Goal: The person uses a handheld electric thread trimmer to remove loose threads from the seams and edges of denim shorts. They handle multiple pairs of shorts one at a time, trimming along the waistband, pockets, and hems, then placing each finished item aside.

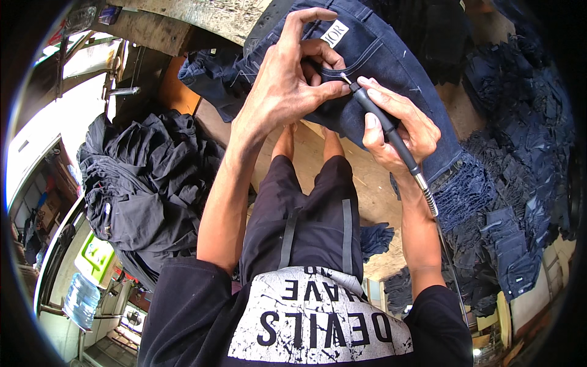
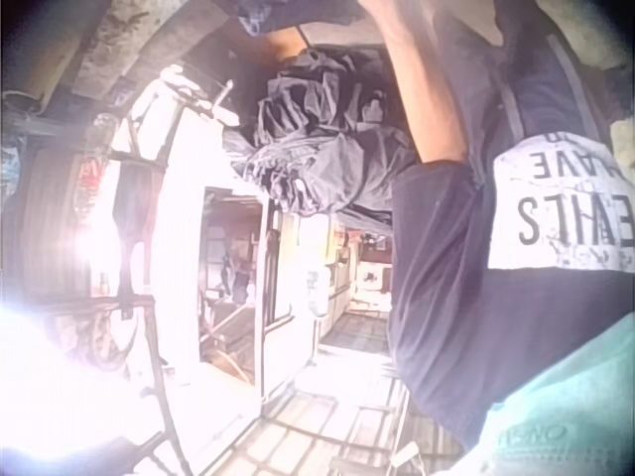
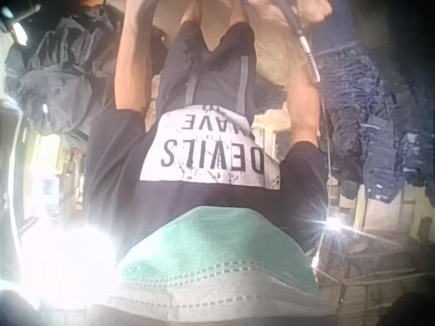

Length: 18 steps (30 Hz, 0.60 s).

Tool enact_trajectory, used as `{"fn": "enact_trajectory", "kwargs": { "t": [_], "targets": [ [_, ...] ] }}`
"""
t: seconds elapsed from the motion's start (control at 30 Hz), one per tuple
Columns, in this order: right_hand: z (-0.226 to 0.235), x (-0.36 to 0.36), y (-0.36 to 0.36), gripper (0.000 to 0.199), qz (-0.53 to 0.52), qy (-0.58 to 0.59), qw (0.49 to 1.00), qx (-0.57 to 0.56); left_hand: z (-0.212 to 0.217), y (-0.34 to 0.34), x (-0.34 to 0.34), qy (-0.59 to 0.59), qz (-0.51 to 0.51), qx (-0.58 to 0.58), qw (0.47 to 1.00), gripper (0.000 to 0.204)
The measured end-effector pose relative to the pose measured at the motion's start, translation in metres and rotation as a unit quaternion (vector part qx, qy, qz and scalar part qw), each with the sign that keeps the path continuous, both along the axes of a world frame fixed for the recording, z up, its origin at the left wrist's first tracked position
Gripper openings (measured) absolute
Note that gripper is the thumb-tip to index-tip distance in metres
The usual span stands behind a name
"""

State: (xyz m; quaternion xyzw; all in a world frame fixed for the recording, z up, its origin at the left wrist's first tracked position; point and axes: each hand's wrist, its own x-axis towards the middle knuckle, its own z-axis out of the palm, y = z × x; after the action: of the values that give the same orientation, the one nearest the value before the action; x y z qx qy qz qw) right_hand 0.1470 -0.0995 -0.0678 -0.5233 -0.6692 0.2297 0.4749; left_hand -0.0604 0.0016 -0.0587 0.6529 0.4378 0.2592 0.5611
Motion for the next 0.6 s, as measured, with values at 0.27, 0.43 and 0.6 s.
{"fn": "enact_trajectory", "kwargs": {
  "t": [0.27, 0.43, 0.6],
  "targets": [
    [-0.0035, 0.0012, -0.0014, 0.03, -0.01, 0.013, 1.0, 0.003, 0.0009, -0.0016, 0.0017, -0.001, 0.016, -0.023, 1.0, 0.093],
    [-0.0033, 0.0016, -0.0026, 0.029, -0.01, 0.02, 1.0, 0.004, -0.0013, -0.0017, 0.0023, -0.018, 0.026, -0.041, 0.999, 0.095],
    [-0.0038, 0.0026, -0.0036, 0.029, -0.021, 0.02, 1.0, 0.004, -0.0038, -0.0031, 0.0022, -0.025, 0.029, -0.052, 0.998, 0.095]
  ]
}}
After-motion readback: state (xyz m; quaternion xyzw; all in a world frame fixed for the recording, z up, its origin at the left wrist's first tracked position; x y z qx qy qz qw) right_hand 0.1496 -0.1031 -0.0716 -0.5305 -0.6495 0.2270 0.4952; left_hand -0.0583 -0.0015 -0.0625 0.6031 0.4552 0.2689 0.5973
